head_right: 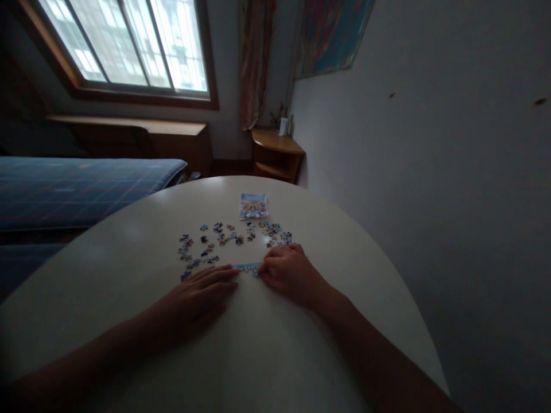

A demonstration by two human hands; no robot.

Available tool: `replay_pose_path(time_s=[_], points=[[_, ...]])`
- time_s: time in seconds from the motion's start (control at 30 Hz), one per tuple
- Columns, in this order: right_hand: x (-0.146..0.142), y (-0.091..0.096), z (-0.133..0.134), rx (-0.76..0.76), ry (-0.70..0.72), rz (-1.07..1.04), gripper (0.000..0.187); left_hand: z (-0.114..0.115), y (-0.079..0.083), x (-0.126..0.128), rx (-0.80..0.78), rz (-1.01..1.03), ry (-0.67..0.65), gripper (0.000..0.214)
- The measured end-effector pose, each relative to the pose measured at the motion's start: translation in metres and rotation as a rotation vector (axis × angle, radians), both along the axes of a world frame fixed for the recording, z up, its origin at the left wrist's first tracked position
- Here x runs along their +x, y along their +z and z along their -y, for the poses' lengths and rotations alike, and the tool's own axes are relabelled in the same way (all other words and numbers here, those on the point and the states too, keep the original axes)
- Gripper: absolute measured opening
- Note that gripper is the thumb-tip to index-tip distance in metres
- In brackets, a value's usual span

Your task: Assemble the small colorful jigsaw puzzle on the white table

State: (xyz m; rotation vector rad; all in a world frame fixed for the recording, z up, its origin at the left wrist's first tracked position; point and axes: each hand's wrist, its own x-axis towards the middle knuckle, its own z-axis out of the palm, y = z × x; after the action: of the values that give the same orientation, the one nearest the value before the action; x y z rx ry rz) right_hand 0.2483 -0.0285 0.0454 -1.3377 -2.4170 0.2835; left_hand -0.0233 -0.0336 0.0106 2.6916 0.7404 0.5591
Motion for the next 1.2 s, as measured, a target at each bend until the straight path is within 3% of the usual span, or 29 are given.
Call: replay_pose_path(time_s=[0.57, 0.7, 0.8, 0.9, 1.03, 1.2], points=[[-0.002, -0.002, 0.001, 0.072, 0.111, 0.009, 0.009, 0.0, -0.002, 0.0, 0.004, -0.011, 0.001, 0.034], [0.008, -0.003, -0.006, 0.081, -0.036, 0.017, 0.014, -0.001, -0.004, -0.001, 0.008, -0.014, -0.006, 0.036], [0.025, -0.009, -0.018, 0.116, -0.237, -0.01, 0.026, -0.001, -0.004, -0.001, -0.002, -0.017, -0.003, 0.036], [0.039, -0.019, -0.028, 0.14, -0.335, 0.011, 0.046, -0.001, -0.003, -0.001, 0.002, -0.028, -0.006, 0.035], [0.044, -0.029, -0.035, 0.067, -0.333, 0.043, 0.067, -0.001, -0.001, 0.0, -0.006, -0.014, -0.007, 0.034], [0.04, -0.032, -0.034, 0.002, -0.273, 0.115, 0.067, -0.001, -0.003, 0.0, 0.004, -0.007, -0.008, 0.035]])
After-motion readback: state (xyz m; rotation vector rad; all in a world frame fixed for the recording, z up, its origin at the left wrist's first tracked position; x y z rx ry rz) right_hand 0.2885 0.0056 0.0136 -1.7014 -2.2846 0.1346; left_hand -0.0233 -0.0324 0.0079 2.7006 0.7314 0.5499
